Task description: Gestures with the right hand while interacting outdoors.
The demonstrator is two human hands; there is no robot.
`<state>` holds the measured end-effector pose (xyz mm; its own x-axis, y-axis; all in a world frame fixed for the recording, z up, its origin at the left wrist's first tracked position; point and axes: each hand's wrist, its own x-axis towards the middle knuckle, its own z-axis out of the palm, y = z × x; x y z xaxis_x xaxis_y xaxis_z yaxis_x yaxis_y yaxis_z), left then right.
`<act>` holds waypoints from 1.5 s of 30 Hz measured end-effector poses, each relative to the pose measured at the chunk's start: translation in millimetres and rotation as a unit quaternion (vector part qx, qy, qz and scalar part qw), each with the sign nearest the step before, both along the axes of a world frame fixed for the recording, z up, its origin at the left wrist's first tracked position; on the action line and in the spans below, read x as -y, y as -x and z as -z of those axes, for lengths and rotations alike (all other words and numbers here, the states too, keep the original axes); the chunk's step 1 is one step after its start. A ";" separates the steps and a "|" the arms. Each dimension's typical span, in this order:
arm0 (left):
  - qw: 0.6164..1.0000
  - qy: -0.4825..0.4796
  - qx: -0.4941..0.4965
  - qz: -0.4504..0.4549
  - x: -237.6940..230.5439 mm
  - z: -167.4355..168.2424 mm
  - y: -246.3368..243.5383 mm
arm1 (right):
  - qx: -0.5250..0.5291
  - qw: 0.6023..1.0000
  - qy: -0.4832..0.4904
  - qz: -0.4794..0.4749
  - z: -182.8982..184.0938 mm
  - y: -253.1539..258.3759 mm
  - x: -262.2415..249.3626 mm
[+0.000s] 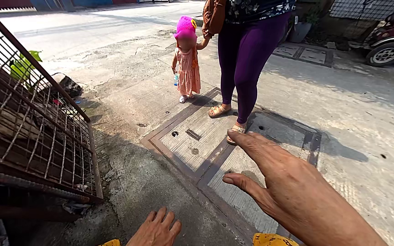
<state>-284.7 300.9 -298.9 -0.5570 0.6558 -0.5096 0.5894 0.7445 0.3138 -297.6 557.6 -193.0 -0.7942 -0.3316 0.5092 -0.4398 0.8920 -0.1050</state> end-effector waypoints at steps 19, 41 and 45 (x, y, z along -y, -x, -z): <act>0.999 0.039 0.028 0.006 -1.1 2.6 0.7 | 0.004 1.000 -0.003 -0.018 2.4 1.8 3.9; 0.999 0.026 0.028 0.006 -1.7 5.5 1.8 | 0.022 0.999 -0.008 -0.024 3.1 3.7 1.8; 0.999 0.030 0.028 0.009 -1.7 4.5 2.3 | 0.021 0.999 -0.006 -0.024 2.7 3.2 1.7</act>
